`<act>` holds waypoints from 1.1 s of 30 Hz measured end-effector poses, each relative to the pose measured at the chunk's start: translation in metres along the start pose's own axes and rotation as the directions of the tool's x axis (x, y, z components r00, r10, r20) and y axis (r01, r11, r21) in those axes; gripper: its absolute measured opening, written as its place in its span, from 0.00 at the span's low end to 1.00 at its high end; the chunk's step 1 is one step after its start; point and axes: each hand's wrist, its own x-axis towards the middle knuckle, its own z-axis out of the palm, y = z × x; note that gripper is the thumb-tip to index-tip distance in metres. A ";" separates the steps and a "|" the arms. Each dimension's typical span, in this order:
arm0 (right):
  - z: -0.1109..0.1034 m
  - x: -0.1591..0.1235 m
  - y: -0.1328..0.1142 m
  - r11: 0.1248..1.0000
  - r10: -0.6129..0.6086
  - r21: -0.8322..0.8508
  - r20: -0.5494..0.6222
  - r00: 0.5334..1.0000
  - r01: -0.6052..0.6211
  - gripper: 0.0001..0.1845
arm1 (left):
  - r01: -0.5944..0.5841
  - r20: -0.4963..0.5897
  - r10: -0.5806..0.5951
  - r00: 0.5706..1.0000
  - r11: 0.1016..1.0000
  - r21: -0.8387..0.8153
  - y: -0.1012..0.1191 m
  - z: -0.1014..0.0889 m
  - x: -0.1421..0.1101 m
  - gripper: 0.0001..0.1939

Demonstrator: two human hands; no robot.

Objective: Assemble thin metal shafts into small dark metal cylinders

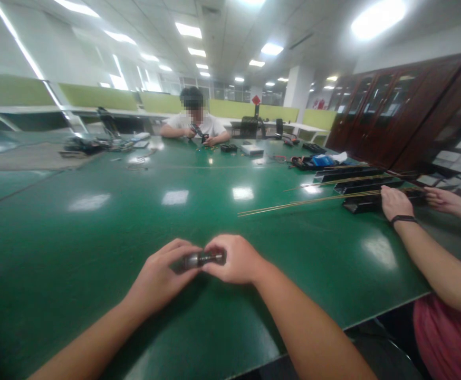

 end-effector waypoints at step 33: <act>0.002 -0.001 0.004 0.999 -0.016 0.042 -0.002 1.000 0.016 0.08 | -0.055 -0.017 0.055 0.998 0.998 -0.018 0.000 0.001 -0.001 0.09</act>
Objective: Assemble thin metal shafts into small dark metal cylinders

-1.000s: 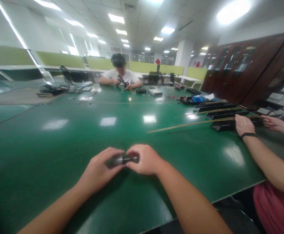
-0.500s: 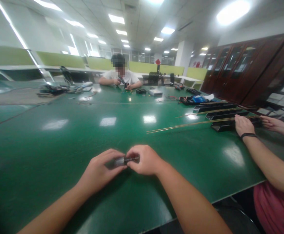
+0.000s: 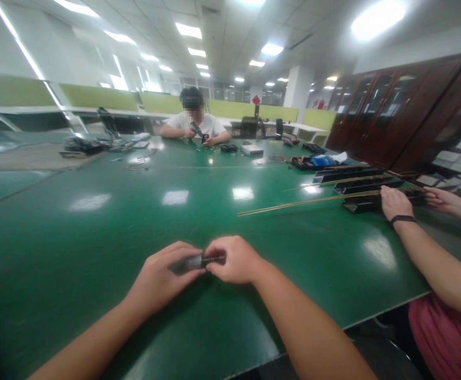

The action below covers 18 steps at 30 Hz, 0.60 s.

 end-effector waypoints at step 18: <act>0.000 -0.001 -0.001 1.000 0.005 -0.003 0.011 1.000 -0.005 0.07 | 0.003 0.005 -0.003 1.000 1.000 0.002 0.001 -0.001 0.002 0.09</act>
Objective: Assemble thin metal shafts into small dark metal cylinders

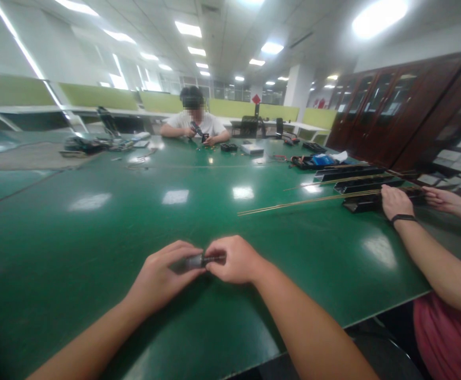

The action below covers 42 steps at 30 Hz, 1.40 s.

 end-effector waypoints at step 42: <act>-0.002 0.001 0.001 0.992 0.056 -0.113 0.045 0.997 -0.050 0.04 | -0.022 -0.006 0.023 1.000 0.998 0.063 -0.005 -0.004 0.001 0.10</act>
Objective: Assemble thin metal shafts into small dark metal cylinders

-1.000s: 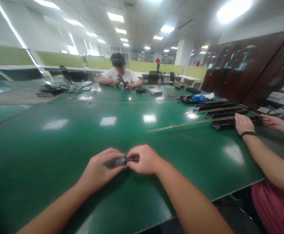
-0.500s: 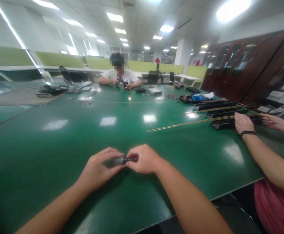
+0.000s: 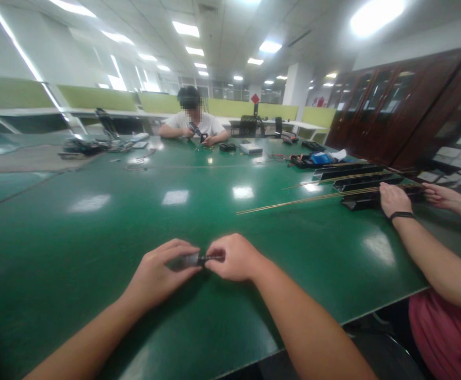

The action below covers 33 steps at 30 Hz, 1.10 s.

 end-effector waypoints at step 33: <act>-0.014 0.001 0.019 0.996 0.079 0.046 -0.044 0.996 -0.077 0.06 | 0.216 -0.072 -0.212 0.975 0.975 0.045 -0.010 -0.014 0.006 0.16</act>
